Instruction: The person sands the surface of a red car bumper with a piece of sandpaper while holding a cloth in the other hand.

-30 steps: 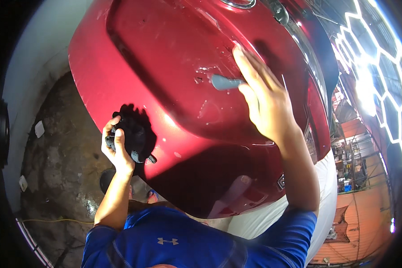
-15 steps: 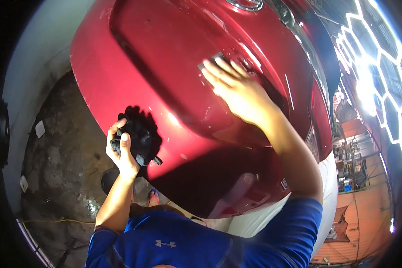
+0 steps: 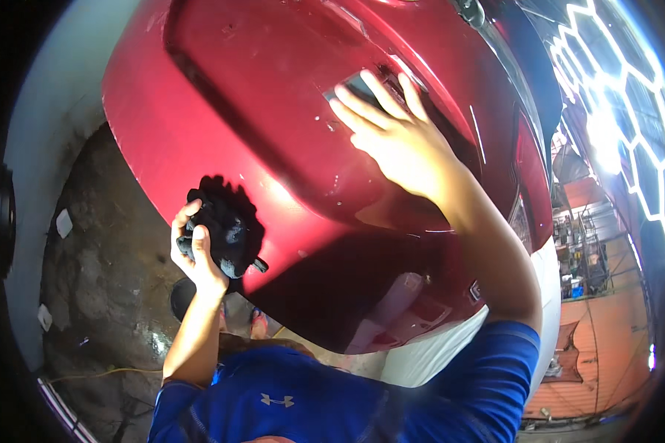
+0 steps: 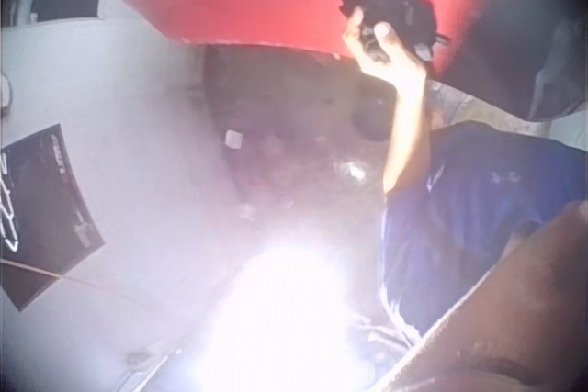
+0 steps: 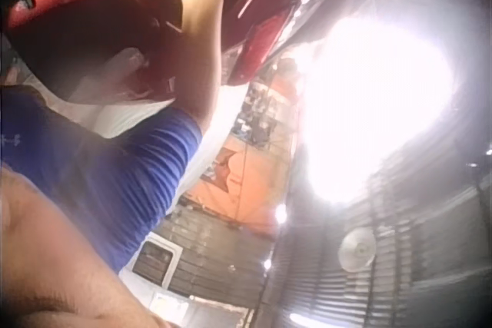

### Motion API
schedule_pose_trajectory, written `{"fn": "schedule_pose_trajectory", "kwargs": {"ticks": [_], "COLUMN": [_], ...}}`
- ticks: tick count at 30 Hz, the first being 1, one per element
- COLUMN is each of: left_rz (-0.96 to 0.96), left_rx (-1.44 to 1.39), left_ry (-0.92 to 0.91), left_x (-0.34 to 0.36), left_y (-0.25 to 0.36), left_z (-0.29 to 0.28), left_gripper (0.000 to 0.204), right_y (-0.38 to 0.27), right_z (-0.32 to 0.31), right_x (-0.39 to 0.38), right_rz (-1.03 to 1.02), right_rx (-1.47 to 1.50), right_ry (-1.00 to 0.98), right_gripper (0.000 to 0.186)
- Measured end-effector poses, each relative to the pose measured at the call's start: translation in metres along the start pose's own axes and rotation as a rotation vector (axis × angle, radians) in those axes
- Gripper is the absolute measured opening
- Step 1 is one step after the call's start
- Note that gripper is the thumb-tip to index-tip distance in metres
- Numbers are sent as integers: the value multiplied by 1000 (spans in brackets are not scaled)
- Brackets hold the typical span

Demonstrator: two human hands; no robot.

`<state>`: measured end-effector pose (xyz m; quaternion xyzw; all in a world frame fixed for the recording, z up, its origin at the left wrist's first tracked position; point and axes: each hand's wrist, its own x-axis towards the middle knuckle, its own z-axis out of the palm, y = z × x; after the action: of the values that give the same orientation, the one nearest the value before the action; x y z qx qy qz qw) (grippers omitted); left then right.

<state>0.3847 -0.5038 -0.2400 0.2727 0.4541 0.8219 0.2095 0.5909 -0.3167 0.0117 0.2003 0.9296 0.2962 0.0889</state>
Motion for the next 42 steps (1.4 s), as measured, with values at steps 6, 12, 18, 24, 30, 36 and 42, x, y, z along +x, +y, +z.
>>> {"fn": "schedule_pose_trajectory", "kwargs": {"ticks": [6, 12, 18, 24, 30, 36, 42], "left_rz": [29, 38, -9, 59, 58, 69, 56], "left_rx": [3, -3, -85, 20, 21, -2, -3], "left_ry": [-25, 19, -37, -48, -45, -33, -53], "left_x": [-3, 0, -7, -1, -1, 2, -4], "left_y": [-4, -7, 2, -5, -3, -7, -8], "left_z": [13, 0, 16, 6, 10, 5, 7], "left_gripper": [47, 47, 45, 50, 50, 48, 49], "right_y": [4, -16, -6, -43, -13, -28, -4], "right_z": [-7, -20, -9, -23, -29, -7, 10], "right_x": [-12, -35, -3, -91, -61, -58, -8], "right_rz": [-19, 23, 26, 192, 120, 97, 73], "right_rx": [-117, -10, -265, 352, 383, 79, 331], "right_ry": [-25, 9, 24, 319, 656, 148, 122], "right_gripper": [58, 57, 56, 64, 61, 62, 61]}}
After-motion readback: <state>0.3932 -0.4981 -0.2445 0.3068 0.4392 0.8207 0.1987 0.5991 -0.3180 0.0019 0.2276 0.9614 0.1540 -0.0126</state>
